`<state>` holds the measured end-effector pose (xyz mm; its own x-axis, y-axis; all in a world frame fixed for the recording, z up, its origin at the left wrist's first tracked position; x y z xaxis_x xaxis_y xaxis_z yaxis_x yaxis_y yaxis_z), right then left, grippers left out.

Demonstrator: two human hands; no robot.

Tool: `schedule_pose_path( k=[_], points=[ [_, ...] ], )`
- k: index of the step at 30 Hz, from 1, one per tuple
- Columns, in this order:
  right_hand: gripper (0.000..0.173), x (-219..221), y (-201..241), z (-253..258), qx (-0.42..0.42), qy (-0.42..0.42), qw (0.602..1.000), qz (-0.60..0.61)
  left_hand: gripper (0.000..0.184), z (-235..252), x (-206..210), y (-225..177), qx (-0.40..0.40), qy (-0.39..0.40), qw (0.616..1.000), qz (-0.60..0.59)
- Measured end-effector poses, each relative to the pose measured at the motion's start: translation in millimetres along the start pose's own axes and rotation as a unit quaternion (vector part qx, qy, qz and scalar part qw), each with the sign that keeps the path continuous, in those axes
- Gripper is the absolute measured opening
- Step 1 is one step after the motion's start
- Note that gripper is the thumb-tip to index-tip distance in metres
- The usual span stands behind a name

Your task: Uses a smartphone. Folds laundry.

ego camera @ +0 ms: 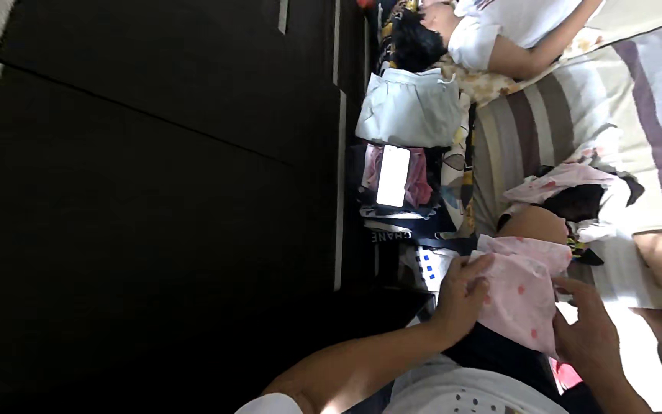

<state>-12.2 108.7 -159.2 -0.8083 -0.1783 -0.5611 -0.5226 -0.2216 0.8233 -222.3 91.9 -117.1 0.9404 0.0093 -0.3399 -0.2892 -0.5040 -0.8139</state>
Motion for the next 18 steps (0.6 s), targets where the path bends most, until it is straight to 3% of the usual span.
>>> schedule_pose_path(
  k=[3, 6, 8, 11, 14, 15, 17, 18],
  points=[
    [0.031, -3.6, 18.9, 3.7, -0.127, -0.04, 0.981, -0.139, 0.042, 5.8, 6.0, 4.9, 0.009, -0.021, 1.0, 0.003],
    [0.029, -7.5, 23.6, 6.8, -0.161, -0.07, 0.965, -0.196, 0.042, 9.5, 11.2, 5.5, 0.024, -0.033, 0.999, 0.021],
    [0.029, -11.5, 20.1, 10.7, -0.116, -0.075, 0.977, -0.16, 0.041, 9.4, 13.0, 4.8, 0.032, -0.036, 0.998, 0.031],
    [0.029, -12.8, 0.2, 13.1, 0.062, -0.082, 0.994, 0.04, 0.041, 8.3, 13.7, 3.2, 0.043, -0.041, 0.998, 0.027],
    [0.014, 3.8, -24.1, 7.7, 0.282, -0.105, 0.903, 0.306, 0.041, 7.1, 14.8, 1.6, 0.054, -0.052, 0.997, 0.016],
    [0.014, 6.2, -26.4, 7.1, 0.289, -0.105, 0.891, 0.336, 0.041, 6.9, 15.4, 1.2, 0.061, -0.054, 0.997, 0.015],
    [0.013, -1.1, -21.0, 10.8, 0.19, -0.089, 0.937, 0.278, 0.04, 8.3, 16.3, 1.0, 0.069, -0.055, 0.996, 0.017],
    [0.022, -5.3, -16.0, 11.9, 0.119, -0.079, 0.967, 0.213, 0.04, 8.7, 16.4, 1.4, 0.072, -0.053, 0.996, 0.018]
  ],
)
Point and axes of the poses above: each hand's wrist, its own z-axis towards the middle knuckle, its own x-axis out of the palm, y = z × x, the point moved 8 cm from there along z, towards the middle knuckle, and after that the axes turned 9 degrees about -x, right-handed, at the moved point
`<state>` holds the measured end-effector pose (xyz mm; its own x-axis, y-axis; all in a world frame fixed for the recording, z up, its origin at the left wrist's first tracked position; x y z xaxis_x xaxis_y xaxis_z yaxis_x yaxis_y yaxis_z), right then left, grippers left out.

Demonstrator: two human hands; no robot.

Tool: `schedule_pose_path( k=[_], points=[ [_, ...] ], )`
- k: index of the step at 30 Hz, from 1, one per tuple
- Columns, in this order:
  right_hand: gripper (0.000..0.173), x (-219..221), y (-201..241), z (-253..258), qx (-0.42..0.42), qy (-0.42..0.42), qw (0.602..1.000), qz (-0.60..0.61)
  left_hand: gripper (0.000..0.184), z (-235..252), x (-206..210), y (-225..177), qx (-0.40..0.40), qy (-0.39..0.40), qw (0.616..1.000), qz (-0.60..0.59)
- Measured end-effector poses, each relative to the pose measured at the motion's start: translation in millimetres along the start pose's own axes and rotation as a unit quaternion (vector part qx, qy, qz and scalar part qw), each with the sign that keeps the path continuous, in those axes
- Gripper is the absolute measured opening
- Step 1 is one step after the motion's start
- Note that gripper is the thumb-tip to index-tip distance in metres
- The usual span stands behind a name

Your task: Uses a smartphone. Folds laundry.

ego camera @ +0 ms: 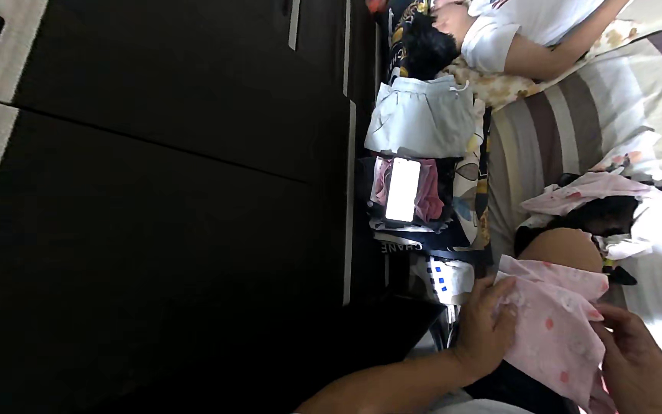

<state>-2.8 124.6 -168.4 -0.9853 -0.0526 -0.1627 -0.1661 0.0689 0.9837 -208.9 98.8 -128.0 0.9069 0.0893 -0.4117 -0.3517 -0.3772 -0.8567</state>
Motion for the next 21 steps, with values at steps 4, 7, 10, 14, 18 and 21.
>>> schedule_pose_path(
  k=[4, 7, 10, 14, 18, 21],
  points=[
    [0.035, 1.5, 25.6, -4.4, -0.208, 0.036, 0.948, -0.239, 0.04, 1.9, 0.7, 1.7, 0.0, 0.002, 1.0, 0.006],
    [0.026, 0.9, 34.1, -2.6, -0.256, 0.014, 0.917, -0.306, 0.041, 3.2, 2.2, 1.6, -0.005, 0.011, 1.0, 0.011],
    [0.024, 1.2, 31.9, 6.1, -0.237, 0.017, 0.929, -0.284, 0.041, 3.9, 2.9, 2.9, -0.003, 0.008, 1.0, 0.011],
    [0.028, -0.8, 21.1, 17.6, -0.134, 0.037, 0.977, -0.161, 0.04, 4.3, 3.0, 3.7, 0.007, 0.006, 1.0, 0.004],
    [0.035, -0.7, 19.6, 4.8, -0.2, 0.093, 0.951, -0.218, 0.04, 4.4, 2.1, 1.5, 0.018, 0.0, 1.0, 0.009],
    [0.038, 1.6, 28.7, -7.5, -0.248, 0.082, 0.909, -0.325, 0.041, 4.2, 2.0, 1.1, 0.02, 0.003, 1.0, 0.016]
  ],
)
Point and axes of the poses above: each hand's wrist, its own z-axis towards the middle knuckle, its own x-axis out of the palm, y = z × x, the point moved 8 cm from there along z, towards the middle knuckle, and after that the axes turned 9 degrees about -x, right-handed, at the moved point
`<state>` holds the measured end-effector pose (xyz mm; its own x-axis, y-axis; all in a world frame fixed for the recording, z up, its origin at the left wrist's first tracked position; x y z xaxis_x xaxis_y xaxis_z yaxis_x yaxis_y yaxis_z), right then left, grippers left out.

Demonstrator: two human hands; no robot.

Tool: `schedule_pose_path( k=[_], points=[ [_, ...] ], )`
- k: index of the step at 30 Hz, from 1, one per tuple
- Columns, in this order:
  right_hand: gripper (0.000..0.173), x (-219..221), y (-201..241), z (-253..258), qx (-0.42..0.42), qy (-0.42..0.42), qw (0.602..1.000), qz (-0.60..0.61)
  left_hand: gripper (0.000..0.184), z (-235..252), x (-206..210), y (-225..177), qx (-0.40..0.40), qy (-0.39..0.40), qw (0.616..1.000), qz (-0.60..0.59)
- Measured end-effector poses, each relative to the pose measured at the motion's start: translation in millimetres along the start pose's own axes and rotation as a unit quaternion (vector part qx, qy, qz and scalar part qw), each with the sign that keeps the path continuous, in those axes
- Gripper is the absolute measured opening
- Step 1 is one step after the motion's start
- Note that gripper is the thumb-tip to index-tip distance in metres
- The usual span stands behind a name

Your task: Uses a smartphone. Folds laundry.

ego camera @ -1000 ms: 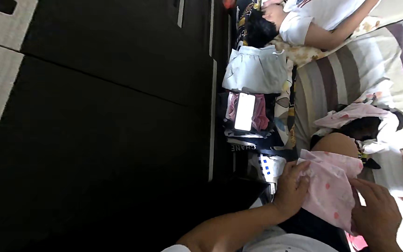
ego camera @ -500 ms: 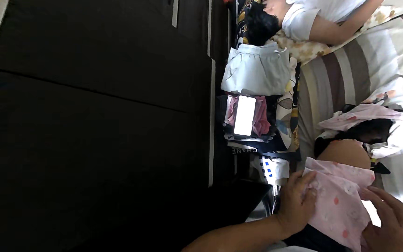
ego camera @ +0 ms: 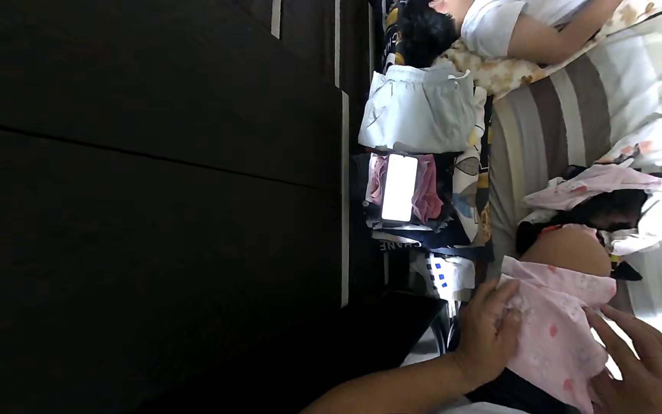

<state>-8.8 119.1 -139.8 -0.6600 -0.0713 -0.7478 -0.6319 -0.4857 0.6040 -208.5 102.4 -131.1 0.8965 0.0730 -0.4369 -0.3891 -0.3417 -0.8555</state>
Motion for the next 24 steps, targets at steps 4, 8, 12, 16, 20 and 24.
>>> schedule_pose_path(
  k=[4, 8, 12, 16, 20, 24],
  points=[
    [0.03, -3.7, 12.8, 5.0, -0.023, -0.041, 0.996, -0.072, 0.041, -0.5, 0.5, -0.8, 0.005, 0.004, 1.0, -0.009],
    [0.029, -1.5, 11.0, 20.9, 0.021, -0.026, 0.999, -0.012, 0.041, -1.4, 1.6, -3.0, 0.009, -0.002, 1.0, -0.007],
    [0.028, -1.5, -8.2, 15.5, 0.142, -0.062, 0.975, 0.161, 0.041, -2.3, 0.3, -1.8, -0.001, -0.005, 1.0, -0.021],
    [0.015, -1.2, -30.8, 7.6, 0.258, -0.091, 0.881, 0.387, 0.043, -2.0, -7.4, -8.1, -0.013, 0.025, 0.998, -0.055],
    [0.019, -8.2, -33.5, 17.3, 0.181, -0.076, 0.893, 0.405, 0.04, 0.9, -18.3, -23.7, 0.048, 0.017, 0.998, -0.036],
    [0.022, -18.5, -33.2, 27.1, 0.142, -0.09, 0.906, 0.389, 0.037, 4.3, -20.9, -30.9, 0.098, 0.005, 0.995, -0.014]
  ],
)
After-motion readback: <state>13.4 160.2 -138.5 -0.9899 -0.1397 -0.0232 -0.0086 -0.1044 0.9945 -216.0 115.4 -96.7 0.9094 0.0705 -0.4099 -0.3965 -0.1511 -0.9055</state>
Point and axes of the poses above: each hand's wrist, its own z-axis towards the middle knuckle, its own x-axis out of the palm, y = z × x, the point moved 8 cm from there along z, towards the middle knuckle, and after that the axes turned 9 degrees about -x, right-handed, at the moved point
